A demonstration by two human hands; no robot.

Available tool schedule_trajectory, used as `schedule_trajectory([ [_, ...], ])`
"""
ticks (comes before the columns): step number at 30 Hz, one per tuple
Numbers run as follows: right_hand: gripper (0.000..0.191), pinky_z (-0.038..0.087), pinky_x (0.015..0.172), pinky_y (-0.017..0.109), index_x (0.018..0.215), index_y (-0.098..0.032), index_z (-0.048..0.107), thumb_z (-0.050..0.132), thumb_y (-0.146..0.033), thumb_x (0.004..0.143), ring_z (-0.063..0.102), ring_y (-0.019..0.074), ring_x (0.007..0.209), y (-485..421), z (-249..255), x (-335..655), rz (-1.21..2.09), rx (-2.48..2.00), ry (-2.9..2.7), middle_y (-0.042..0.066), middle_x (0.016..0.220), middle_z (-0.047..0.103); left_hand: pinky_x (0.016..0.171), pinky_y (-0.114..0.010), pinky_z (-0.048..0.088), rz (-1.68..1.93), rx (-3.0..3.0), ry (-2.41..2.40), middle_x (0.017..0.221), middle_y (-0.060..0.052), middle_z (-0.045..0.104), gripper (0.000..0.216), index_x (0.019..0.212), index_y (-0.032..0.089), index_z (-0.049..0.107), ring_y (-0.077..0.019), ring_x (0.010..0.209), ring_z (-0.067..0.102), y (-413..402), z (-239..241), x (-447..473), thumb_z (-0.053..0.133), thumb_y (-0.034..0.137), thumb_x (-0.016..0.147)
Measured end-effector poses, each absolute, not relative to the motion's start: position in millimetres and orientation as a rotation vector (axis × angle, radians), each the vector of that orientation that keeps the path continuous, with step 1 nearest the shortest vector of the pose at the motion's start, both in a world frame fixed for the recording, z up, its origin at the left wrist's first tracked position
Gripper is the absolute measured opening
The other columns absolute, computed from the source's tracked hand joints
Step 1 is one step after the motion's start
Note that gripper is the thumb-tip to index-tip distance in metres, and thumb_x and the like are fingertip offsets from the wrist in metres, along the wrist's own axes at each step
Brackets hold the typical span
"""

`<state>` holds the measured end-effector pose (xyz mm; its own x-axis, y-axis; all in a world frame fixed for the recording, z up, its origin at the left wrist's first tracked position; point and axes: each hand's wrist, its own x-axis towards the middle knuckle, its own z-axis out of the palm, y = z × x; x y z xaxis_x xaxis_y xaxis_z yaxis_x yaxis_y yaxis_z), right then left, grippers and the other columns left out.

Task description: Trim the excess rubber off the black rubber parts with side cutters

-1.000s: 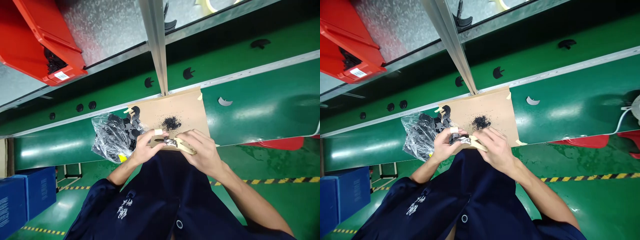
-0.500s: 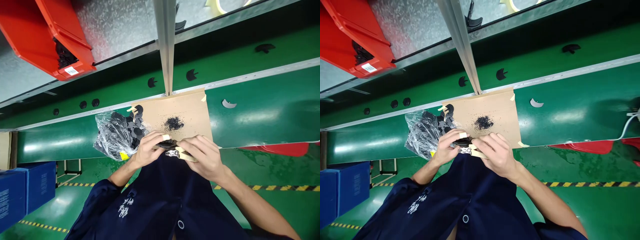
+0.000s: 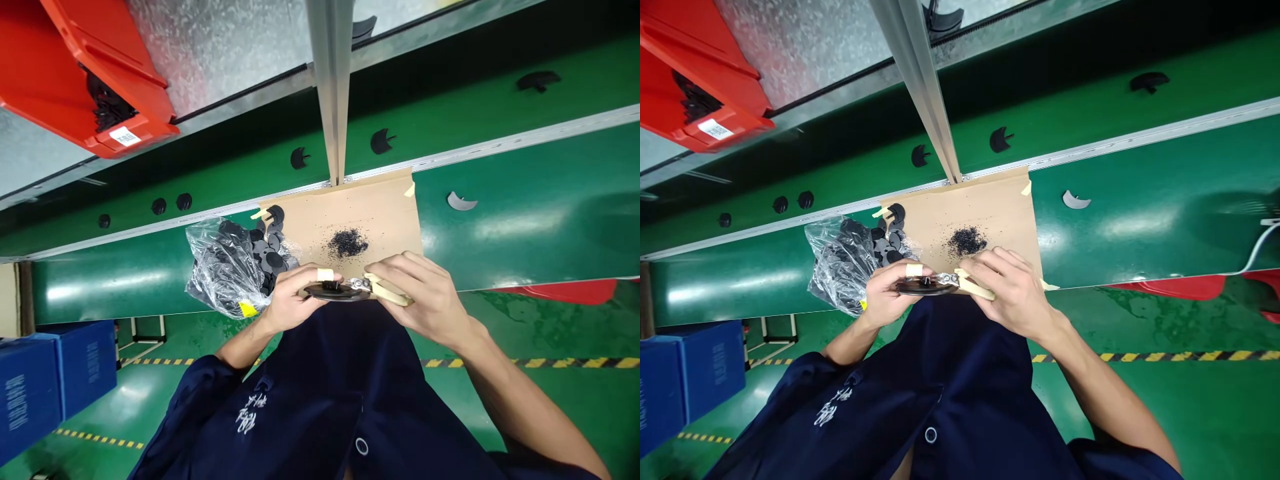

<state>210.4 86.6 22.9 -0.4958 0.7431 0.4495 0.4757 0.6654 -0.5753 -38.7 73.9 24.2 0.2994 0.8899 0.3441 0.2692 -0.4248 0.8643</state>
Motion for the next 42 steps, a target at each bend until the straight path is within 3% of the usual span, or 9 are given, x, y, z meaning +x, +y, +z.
schedule_trajectory([
  [12, 0.021, 0.046, 0.069, 0.032, 0.122, -0.019, 0.063, 0.057, -0.024, 0.103, 0.062, 0.0187, 0.078, 99.7, 26.3, 214.5, 0.329, -0.921, -2.344, 0.007, 0.092, 0.072, 0.071, -0.024, 0.061, 1.193, 1.941, 0.94, 0.09, -0.007, 0.08, 0.02, 0.111, 0.018, 0.077, -0.0149, 0.08, 0.075, 84.5, 21.5, -35.9, 0.076, 0.02, 0.091],
  [17, 0.016, 0.047, 0.067, 0.031, 0.113, -0.018, 0.065, 0.053, -0.021, 0.104, 0.062, 0.0177, 0.074, 100.7, 28.0, 214.3, 0.263, -0.92, -2.378, 0.005, 0.086, 0.072, 0.076, -0.026, 0.063, 1.228, 1.953, 0.924, 0.091, -0.007, 0.081, 0.024, 0.114, 0.019, 0.077, -0.016, 0.083, 0.077, 85.6, 19.5, -33.8, 0.077, 0.02, 0.09],
  [23, 0.013, 0.047, 0.065, 0.028, 0.107, -0.017, 0.067, 0.056, -0.02, 0.103, 0.065, 0.0153, 0.073, 96.1, 22.0, 212.3, 0.409, -0.978, -2.292, 0.003, 0.083, 0.072, 0.074, -0.025, 0.063, 1.187, 1.987, 0.972, 0.091, -0.007, 0.081, 0.022, 0.112, 0.019, 0.077, -0.0154, 0.08, 0.077, 86.1, 22.4, -33.5, 0.077, 0.022, 0.091],
  [29, 0.018, 0.047, 0.066, 0.029, 0.109, -0.018, 0.069, 0.053, -0.022, 0.104, 0.066, 0.0169, 0.073, 98.6, 21.8, 212.1, 0.293, -1.065, -2.325, 0.004, 0.083, 0.072, 0.073, -0.025, 0.062, 1.074, 2.09, 0.972, 0.089, -0.005, 0.079, 0.037, 0.127, 0.017, 0.07, -0.0142, 0.078, 0.074, 88.0, 22.9, -35.8, 0.077, 0.024, 0.091],
  [33, 0.023, 0.049, 0.068, 0.032, 0.113, -0.016, 0.069, 0.05, -0.026, 0.105, 0.067, 0.0198, 0.076, 98.3, 27.2, 214.6, 0.264, -1.108, -2.355, 0.007, 0.087, 0.073, 0.075, -0.028, 0.061, 0.972, 2.22, 0.912, 0.094, -0.006, 0.077, 0.034, 0.13, 0.02, 0.068, -0.0143, 0.08, 0.071, 93.5, 17.0, -33.9, 0.069, 0.021, 0.096],
  [37, 0.021, 0.053, 0.073, 0.035, 0.114, -0.017, 0.069, 0.055, -0.026, 0.102, 0.068, 0.023, 0.081, 92.2, 29.5, 223.7, 0.372, -1.173, -2.333, 0.008, 0.093, 0.074, 0.077, -0.03, 0.06, 1.034, 2.183, 0.885, 0.097, -0.006, 0.078, 0.039, 0.136, 0.022, 0.065, -0.0154, 0.086, 0.072, 96.8, 11.2, -32.1, 0.066, 0.017, 0.097],
  [42, 0.02, 0.056, 0.076, 0.035, 0.115, -0.021, 0.066, 0.068, -0.028, 0.096, 0.069, 0.0219, 0.087, 80.8, 28.9, 221.8, 0.795, -1.14, -1.979, 0.009, 0.101, 0.073, 0.078, -0.03, 0.059, 1.148, 2.108, 0.876, 0.097, -0.007, 0.08, 0.039, 0.134, 0.022, 0.067, -0.0157, 0.087, 0.072, 93.2, 11.3, -29.8, 0.068, 0.014, 0.096],
])
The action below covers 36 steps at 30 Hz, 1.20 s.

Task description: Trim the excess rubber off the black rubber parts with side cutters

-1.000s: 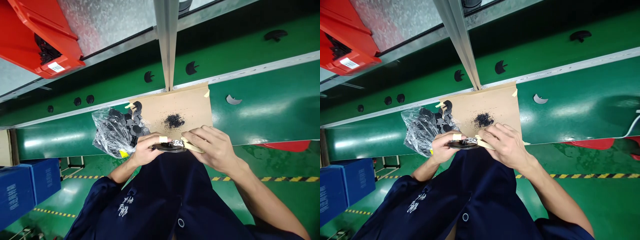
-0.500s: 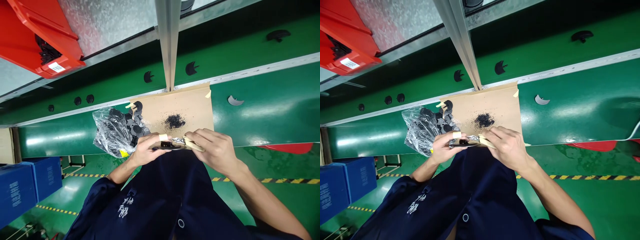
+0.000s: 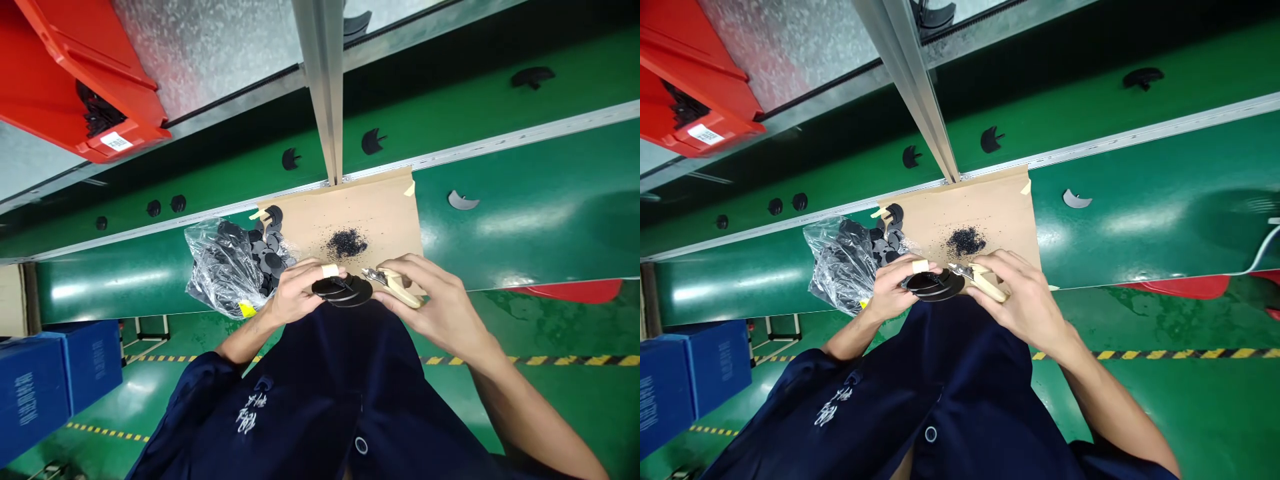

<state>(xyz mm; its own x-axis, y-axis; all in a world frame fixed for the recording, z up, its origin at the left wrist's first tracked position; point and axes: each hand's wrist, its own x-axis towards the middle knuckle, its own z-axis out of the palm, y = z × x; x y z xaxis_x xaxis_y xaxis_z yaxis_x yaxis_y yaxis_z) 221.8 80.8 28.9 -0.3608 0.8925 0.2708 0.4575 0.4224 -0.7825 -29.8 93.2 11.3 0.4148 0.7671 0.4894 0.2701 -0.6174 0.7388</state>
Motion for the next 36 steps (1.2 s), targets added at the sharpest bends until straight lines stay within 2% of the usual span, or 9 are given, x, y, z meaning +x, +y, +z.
schedule_trajectory([
  [5, 0.013, 0.057, 0.075, 0.035, 0.107, -0.022, 0.066, 0.069, -0.021, 0.094, 0.068, 0.0206, 0.086, 68.7, 22.6, 196.7, 0.912, -0.961, -1.765, 0.008, 0.099, 0.071, 0.074, -0.03, 0.056, 1.202, 2.108, 0.862, 0.093, -0.007, 0.079, 0.036, 0.131, 0.022, 0.069, -0.0156, 0.081, 0.069, 83.0, 16.1, -26.2, 0.071, 0.019, 0.095],
  [8, 0.012, 0.056, 0.074, 0.034, 0.103, -0.023, 0.065, 0.066, -0.016, 0.093, 0.067, 0.0196, 0.081, 63.3, 16.5, 187.3, 0.902, -0.913, -1.718, 0.005, 0.091, 0.07, 0.074, -0.032, 0.056, 1.198, 2.065, 0.857, 0.093, -0.008, 0.078, 0.045, 0.13, 0.021, 0.069, -0.0169, 0.079, 0.068, 76.1, 19.7, -29.7, 0.077, 0.041, 0.09],
  [12, 0.011, 0.055, 0.068, 0.032, 0.099, -0.023, 0.063, 0.064, -0.014, 0.093, 0.067, 0.0187, 0.076, 59.3, 13.0, 183.0, 0.93, -0.887, -1.699, 0.004, 0.087, 0.067, 0.08, -0.038, 0.061, 1.07, 1.834, 0.821, 0.105, -0.015, 0.079, 0.069, 0.127, 0.016, 0.071, -0.0235, 0.09, 0.074, 66.2, 21.1, -43.2, 0.044, 0.072, 0.096],
  [16, 0.015, 0.054, 0.068, 0.031, 0.102, -0.025, 0.062, 0.063, -0.013, 0.093, 0.066, 0.0191, 0.075, 65.9, 4.8, 172.4, 0.911, -0.839, -1.824, 0.004, 0.088, 0.066, 0.082, -0.035, 0.067, 0.854, 1.651, 0.896, 0.109, -0.013, 0.08, 0.044, 0.118, 0.018, 0.073, -0.0243, 0.097, 0.079, 60.8, 5.6, -58.3, 0.05, 0.053, 0.103],
  [20, 0.013, 0.057, 0.075, 0.036, 0.109, -0.026, 0.062, 0.062, -0.03, 0.097, 0.067, 0.023, 0.081, 79.6, -24.8, 156.5, 0.898, -0.921, -1.966, 0.006, 0.095, 0.067, 0.063, -0.026, 0.065, 0.784, 1.691, 0.935, 0.088, -0.003, 0.081, 0.02, 0.109, 0.02, 0.073, -0.0183, 0.074, 0.079, 66.3, -30.0, -78.6, 0.066, 0.035, 0.098],
  [26, 0.05, 0.057, 0.079, 0.046, 0.109, -0.022, 0.065, 0.05, -0.065, 0.091, 0.065, 0.0288, 0.08, 80.3, -111.5, 181.1, 0.907, -1.727, -1.886, 0.011, 0.097, 0.064, 0.051, -0.022, 0.055, 0.778, 1.921, 1.518, 0.064, 0.003, 0.072, 0.017, 0.081, 0.022, 0.076, -0.0125, 0.053, 0.066, 133.1, -69.9, -137.3, 0.067, 0.027, 0.095],
  [29, 0.049, 0.056, 0.083, 0.051, 0.1, -0.021, 0.066, 0.048, -0.064, 0.085, 0.065, 0.0339, 0.085, 66.1, -152.5, 208.7, 0.856, -2.023, -1.829, 0.014, 0.092, 0.065, 0.067, -0.027, 0.058, 0.708, 1.871, 1.738, 0.069, -0.001, 0.07, 0.012, 0.084, 0.017, 0.077, -0.0164, 0.064, 0.066, 207.3, -74.9, -172.8, 0.066, 0.018, 0.09],
  [33, 0.044, 0.054, 0.085, 0.056, 0.095, -0.022, 0.065, 0.049, -0.062, 0.082, 0.065, 0.0396, 0.091, 43.8, -181.3, 225.3, 0.723, -2.218, -1.776, 0.017, 0.091, 0.067, 0.102, -0.036, 0.052, 0.489, 1.838, 1.974, 0.108, -0.013, 0.073, 0.026, 0.106, 0.013, 0.076, -0.0236, 0.107, 0.067, 299.9, -75.2, -205.8, 0.056, 0.008, 0.09],
  [36, 0.048, 0.054, 0.086, 0.056, 0.101, -0.02, 0.065, 0.047, -0.063, 0.086, 0.065, 0.0411, 0.099, 35.3, -186.4, 220.1, 0.665, -2.293, -1.709, 0.02, 0.099, 0.068, 0.111, -0.043, 0.045, 0.256, 1.839, 2.067, 0.122, -0.018, 0.069, 0.033, 0.115, 0.012, 0.074, -0.0298, 0.123, 0.059, 341.9, -80.6, -218.3, 0.05, 0.008, 0.092],
])
